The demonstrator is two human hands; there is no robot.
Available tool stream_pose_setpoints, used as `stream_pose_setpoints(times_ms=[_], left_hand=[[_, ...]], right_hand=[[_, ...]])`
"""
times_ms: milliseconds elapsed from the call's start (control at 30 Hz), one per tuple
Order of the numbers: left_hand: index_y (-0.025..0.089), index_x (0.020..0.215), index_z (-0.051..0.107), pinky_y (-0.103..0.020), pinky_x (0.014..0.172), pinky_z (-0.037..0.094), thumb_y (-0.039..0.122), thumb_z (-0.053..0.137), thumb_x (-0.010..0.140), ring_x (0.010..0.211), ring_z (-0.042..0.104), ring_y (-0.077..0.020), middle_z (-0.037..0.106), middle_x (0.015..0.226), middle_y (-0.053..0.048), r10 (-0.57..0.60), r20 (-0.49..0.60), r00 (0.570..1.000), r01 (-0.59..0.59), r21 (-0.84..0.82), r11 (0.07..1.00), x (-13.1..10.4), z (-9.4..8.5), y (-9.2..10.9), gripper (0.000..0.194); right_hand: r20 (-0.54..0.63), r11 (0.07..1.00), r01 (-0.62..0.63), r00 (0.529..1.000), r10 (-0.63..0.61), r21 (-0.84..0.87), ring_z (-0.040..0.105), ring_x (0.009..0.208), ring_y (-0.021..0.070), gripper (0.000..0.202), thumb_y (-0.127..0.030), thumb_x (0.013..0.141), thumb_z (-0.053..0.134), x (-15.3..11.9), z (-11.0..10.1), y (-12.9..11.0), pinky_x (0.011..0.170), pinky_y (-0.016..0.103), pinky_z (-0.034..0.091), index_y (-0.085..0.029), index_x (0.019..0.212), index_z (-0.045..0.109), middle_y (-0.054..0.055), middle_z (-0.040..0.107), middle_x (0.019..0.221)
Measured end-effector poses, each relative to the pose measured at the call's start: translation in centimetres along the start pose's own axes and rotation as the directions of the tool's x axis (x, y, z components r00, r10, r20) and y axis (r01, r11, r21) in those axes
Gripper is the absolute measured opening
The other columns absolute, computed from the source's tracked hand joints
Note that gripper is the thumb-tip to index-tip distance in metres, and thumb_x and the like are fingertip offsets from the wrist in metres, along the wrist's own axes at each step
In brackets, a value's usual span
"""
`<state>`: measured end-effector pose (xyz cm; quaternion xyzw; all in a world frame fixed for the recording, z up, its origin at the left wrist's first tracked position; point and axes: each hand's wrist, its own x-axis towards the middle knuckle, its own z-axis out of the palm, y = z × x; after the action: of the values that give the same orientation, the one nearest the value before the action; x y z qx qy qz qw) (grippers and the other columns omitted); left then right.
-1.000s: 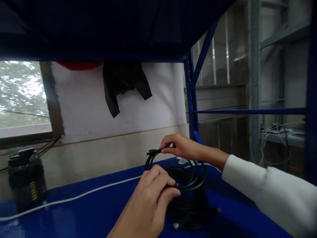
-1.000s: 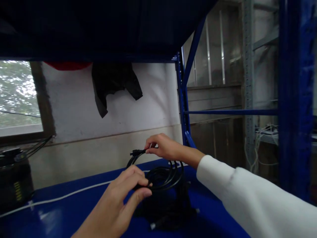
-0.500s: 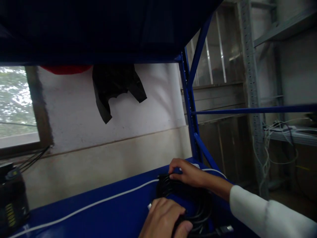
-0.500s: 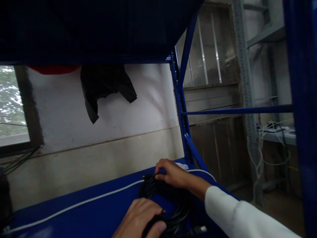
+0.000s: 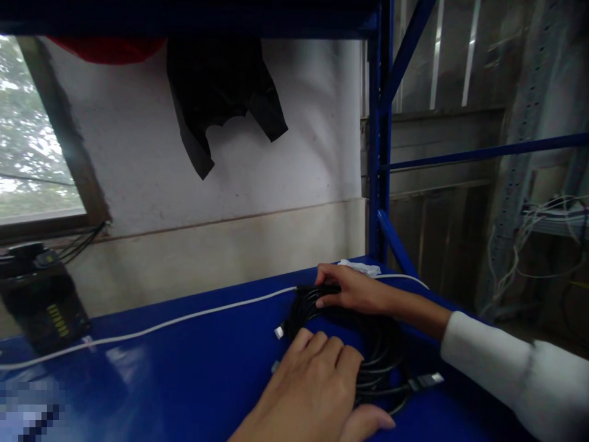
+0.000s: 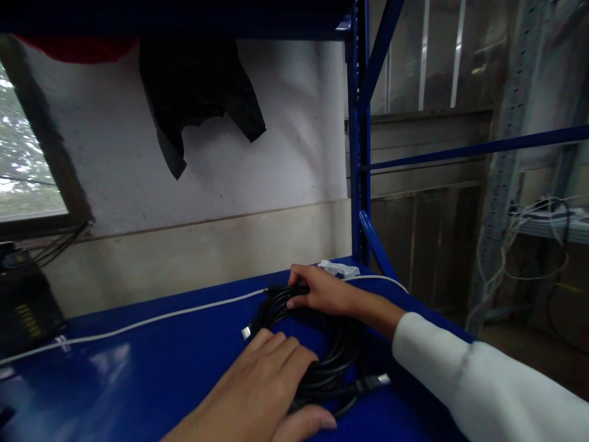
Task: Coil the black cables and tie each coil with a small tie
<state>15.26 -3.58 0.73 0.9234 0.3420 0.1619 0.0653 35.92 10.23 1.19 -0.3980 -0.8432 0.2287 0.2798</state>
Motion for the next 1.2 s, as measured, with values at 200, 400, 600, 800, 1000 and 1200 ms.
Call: stream_pose_setpoints(times_ms=[200, 400, 600, 800, 1000, 1200], left_hand=[[0.016, 0.115, 0.072, -0.045, 0.095, 0.055, 0.064, 0.067, 0.095, 0.095, 0.071, -0.0311, 0.077, 0.103, -0.01, 0.092, -0.038, 0.995, -0.088, 0.105, 0.991, -3.6, -0.6, -2.4, 0.052], [0.024, 0.111, 0.072, -0.03, 0.073, 0.05, 0.056, 0.051, 0.107, 0.074, 0.065, -0.0203, 0.072, 0.085, -0.003, 0.16, -0.155, 0.975, -0.143, 0.117, 0.983, -9.1, -0.5, -6.3, 0.038], [0.033, 0.101, 0.077, -0.024, 0.073, 0.052, 0.037, 0.042, 0.111, 0.069, 0.067, -0.0156, 0.072, 0.076, 0.003, 0.025, -0.233, 0.972, -0.024, 0.011, 1.0, -13.1, -2.5, -8.4, 0.036], [0.028, 0.11, 0.076, -0.035, 0.088, 0.056, 0.045, 0.069, 0.095, 0.089, 0.072, -0.0228, 0.076, 0.092, -0.003, -0.028, -0.231, 0.973, 0.014, -0.062, 0.998, -12.8, -6.2, -7.2, 0.024], [0.02, 0.125, 0.072, -0.054, 0.115, 0.046, 0.051, 0.065, 0.099, 0.127, 0.066, -0.0318, 0.074, 0.132, -0.012, -0.418, -0.397, 0.817, 0.278, -0.364, 0.889, -9.4, -8.2, -11.5, 0.04], [0.02, 0.13, 0.072, -0.049, 0.116, 0.048, 0.046, 0.083, 0.087, 0.131, 0.067, -0.0333, 0.074, 0.138, -0.012, -0.532, -0.111, 0.839, 0.306, -0.712, 0.632, -8.3, -6.2, -14.9, 0.052]], right_hand=[[-0.018, 0.999, 0.036, 0.999, -0.036, -0.013, 0.064, 0.094, 0.0215, 0.031, -0.032, 0.082, 0.083, 0.6, 2.9, -3.4, 0.085, 0.033, 0.046, -0.02, 0.101, 0.062, 0.003, 0.07, 0.1], [-0.018, 1.0, -0.008, 1.0, 0.008, 0.002, 0.062, 0.088, 0.0196, 0.033, -0.027, 0.078, 0.087, 2.1, 7.1, -7.9, 0.076, 0.03, 0.042, -0.02, 0.1, 0.064, 0.002, 0.071, 0.097], [-0.01, 1.0, -0.012, 1.0, 0.012, 0.023, 0.061, 0.085, 0.0188, 0.034, -0.029, 0.077, 0.088, 4.3, 10.8, -10.9, 0.071, 0.028, 0.038, -0.02, 0.102, 0.065, 0.002, 0.071, 0.095], [0.036, 0.991, 0.11, 0.993, -0.113, 0.076, 0.063, 0.086, 0.0184, 0.033, -0.029, 0.076, 0.089, 6.3, 11.6, -10.3, 0.073, 0.028, 0.042, -0.018, 0.096, 0.065, 0.003, 0.071, 0.095], [0.011, 0.968, 0.181, 0.983, -0.186, 0.171, 0.067, 0.088, 0.0191, 0.033, -0.038, 0.085, 0.083, 5.7, 11.5, -9.9, 0.079, 0.031, 0.05, -0.017, 0.104, 0.068, 0.006, 0.074, 0.098], [0.07, 0.943, 0.166, 0.979, -0.194, 0.287, 0.074, 0.103, 0.0227, 0.034, -0.042, 0.092, 0.077, 4.7, 10.5, -9.6, 0.095, 0.037, 0.056, -0.018, 0.115, 0.073, 0.009, 0.078, 0.112]])
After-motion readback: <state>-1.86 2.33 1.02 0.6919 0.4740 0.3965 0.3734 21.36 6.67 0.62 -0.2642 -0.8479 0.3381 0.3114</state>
